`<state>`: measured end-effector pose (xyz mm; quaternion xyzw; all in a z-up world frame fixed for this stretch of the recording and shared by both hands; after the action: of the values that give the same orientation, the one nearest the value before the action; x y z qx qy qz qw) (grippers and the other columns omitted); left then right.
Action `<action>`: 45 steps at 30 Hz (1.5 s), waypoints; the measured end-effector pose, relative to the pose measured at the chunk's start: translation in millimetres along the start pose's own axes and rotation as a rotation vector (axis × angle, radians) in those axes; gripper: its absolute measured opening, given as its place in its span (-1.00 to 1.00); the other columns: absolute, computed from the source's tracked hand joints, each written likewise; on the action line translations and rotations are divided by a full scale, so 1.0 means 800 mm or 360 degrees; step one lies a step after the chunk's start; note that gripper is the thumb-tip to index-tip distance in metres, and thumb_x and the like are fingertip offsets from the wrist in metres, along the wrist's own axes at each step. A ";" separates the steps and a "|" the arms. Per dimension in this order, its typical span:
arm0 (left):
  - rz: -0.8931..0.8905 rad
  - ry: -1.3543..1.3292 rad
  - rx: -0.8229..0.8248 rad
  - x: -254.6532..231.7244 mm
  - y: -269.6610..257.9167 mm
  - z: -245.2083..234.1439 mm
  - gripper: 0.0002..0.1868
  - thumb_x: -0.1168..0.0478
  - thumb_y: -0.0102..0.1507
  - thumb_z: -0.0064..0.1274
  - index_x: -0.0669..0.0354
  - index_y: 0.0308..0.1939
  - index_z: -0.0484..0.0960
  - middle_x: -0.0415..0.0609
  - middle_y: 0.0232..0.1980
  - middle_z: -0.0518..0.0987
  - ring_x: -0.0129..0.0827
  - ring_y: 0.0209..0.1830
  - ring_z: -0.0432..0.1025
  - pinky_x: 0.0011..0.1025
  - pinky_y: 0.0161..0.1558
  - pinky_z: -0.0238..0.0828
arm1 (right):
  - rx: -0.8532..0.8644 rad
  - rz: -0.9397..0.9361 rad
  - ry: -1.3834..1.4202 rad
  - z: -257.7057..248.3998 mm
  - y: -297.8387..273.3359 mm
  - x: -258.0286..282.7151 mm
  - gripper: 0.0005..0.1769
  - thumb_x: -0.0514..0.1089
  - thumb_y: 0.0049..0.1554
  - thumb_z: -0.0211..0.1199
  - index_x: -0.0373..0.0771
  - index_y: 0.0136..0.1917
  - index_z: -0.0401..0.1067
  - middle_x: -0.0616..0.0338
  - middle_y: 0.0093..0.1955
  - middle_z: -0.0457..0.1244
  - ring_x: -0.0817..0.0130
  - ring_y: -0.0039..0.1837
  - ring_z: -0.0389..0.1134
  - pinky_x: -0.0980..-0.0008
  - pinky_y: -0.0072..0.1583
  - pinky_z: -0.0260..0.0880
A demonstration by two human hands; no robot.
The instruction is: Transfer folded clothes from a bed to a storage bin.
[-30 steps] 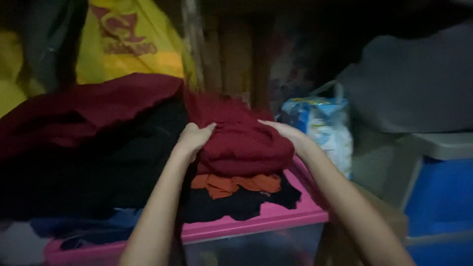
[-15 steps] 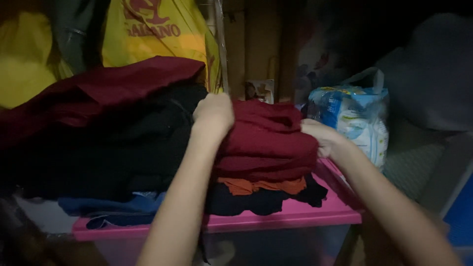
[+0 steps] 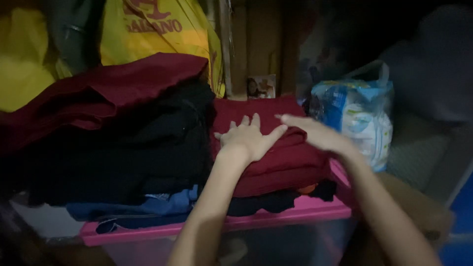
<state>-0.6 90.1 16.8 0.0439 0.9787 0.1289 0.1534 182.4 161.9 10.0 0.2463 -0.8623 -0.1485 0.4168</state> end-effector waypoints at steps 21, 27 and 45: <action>0.0902 0.0114 -0.1248 -0.045 -0.189 -0.002 -0.11 -0.21 0.23 0.07 0.28 0.48 0.31 0.36 0.52 0.24 0.35 0.51 0.06 0.31 0.45 -0.16 | -0.0689 0.0139 0.0231 -0.006 -0.313 0.015 -0.50 -0.05 0.27 0.14 -0.31 0.41 0.36 0.14 0.34 0.33 0.40 0.34 0.32 0.36 0.34 0.29; 0.1172 -0.0129 -0.0958 -0.068 -0.292 0.059 -0.12 -0.18 0.21 0.12 0.22 0.48 0.30 0.31 0.55 0.20 0.29 0.58 -0.05 0.38 0.46 -0.23 | -0.0780 0.0352 0.0022 0.009 -0.443 0.030 -0.55 -0.10 0.27 0.20 -0.32 0.37 0.41 0.11 0.27 0.39 0.40 0.28 0.38 0.37 0.28 0.36; 0.2305 -0.0831 0.0328 -0.249 -0.641 0.307 -0.19 -0.08 0.20 0.16 0.19 0.46 0.34 0.21 0.35 0.46 0.24 0.45 0.18 0.42 0.39 -0.16 | -0.0979 0.1325 -0.0488 0.057 -0.939 0.121 -0.60 -0.10 0.20 0.23 -0.27 0.27 0.47 0.04 0.13 0.47 0.32 0.15 0.51 0.31 0.16 0.48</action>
<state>241.5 -369.9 -288.0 0.7155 0.6453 0.0910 0.2517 320.8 -516.0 -302.1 -0.2742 -0.8547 -0.2508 0.3627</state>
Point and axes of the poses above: each hand's wrist, its own y-axis towards the middle knuckle, its own z-axis out of the palm, x = y × z, the point moved 9 cm from there along y, towards the middle knuckle
